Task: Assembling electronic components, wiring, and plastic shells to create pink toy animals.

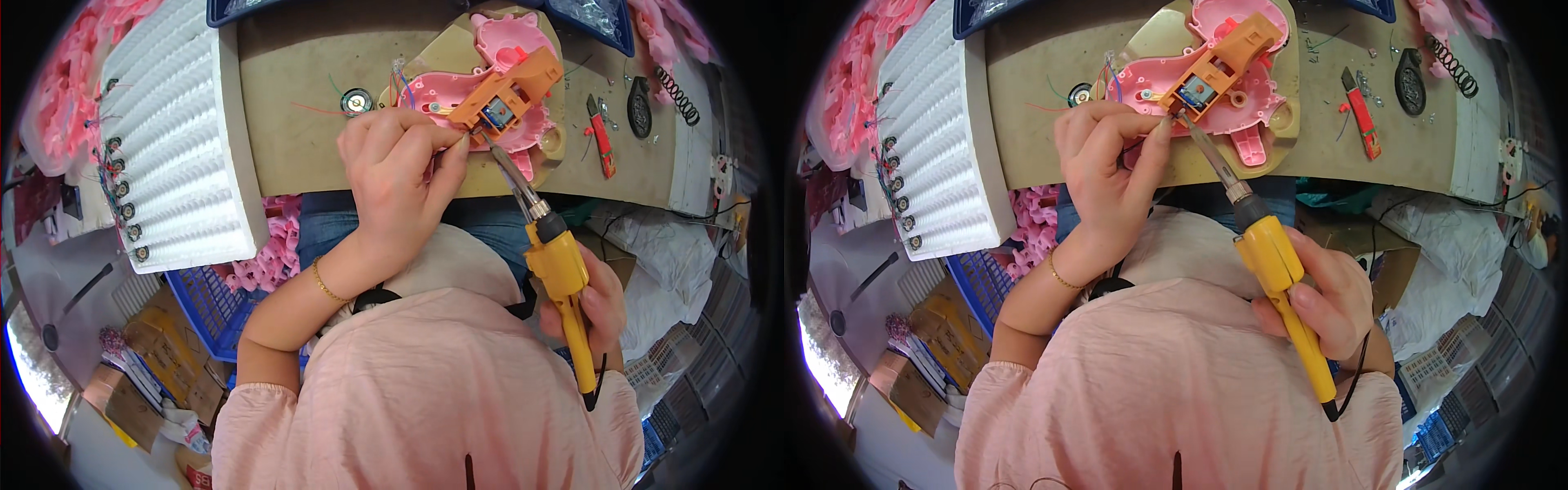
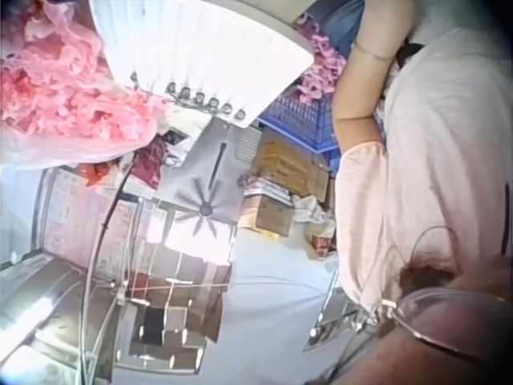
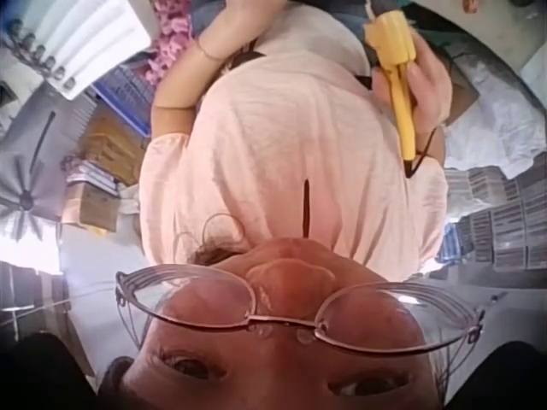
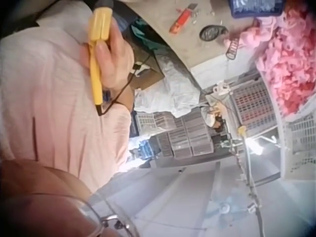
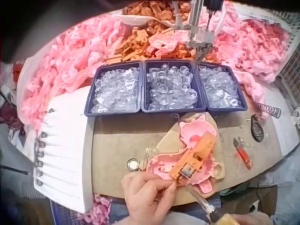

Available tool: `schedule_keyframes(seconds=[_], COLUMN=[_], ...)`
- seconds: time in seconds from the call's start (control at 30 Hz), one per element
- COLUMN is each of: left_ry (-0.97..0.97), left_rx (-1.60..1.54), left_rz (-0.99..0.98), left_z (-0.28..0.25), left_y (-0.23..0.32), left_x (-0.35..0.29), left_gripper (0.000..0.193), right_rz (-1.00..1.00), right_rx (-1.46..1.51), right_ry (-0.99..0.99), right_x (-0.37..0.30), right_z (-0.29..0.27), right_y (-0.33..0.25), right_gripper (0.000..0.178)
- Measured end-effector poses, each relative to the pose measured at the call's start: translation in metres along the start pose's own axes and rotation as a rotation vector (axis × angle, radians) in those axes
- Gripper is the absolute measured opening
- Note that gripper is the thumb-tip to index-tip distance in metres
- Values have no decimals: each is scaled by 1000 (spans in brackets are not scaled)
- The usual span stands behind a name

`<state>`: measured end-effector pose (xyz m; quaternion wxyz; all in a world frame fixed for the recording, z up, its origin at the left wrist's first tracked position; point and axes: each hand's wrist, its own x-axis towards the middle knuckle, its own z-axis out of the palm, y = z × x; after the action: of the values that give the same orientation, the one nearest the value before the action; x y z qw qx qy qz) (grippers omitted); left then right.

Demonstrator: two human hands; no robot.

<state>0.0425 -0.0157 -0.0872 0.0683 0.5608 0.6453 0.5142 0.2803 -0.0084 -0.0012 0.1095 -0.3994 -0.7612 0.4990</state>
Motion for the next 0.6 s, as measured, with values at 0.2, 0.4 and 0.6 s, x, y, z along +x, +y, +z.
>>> schedule_keyframes(seconds=[0.2, 0.4, 0.6], left_ry=[0, -13, -21], left_rx=[0, -5, 9], left_rz=[7, -1, -1], left_z=[-2, -2, -1], left_y=[0, 0, 0], left_x=[1, 1, 1], left_gripper=[12, 12, 11], right_rz=[23, 355, 13], right_rx=[3, 474, 83], right_ry=[-68, -167, -180], right_x=[2, 11, 21], right_z=[-1, -2, -1], right_y=[2, -8, -10], right_gripper=[53, 53, 47])
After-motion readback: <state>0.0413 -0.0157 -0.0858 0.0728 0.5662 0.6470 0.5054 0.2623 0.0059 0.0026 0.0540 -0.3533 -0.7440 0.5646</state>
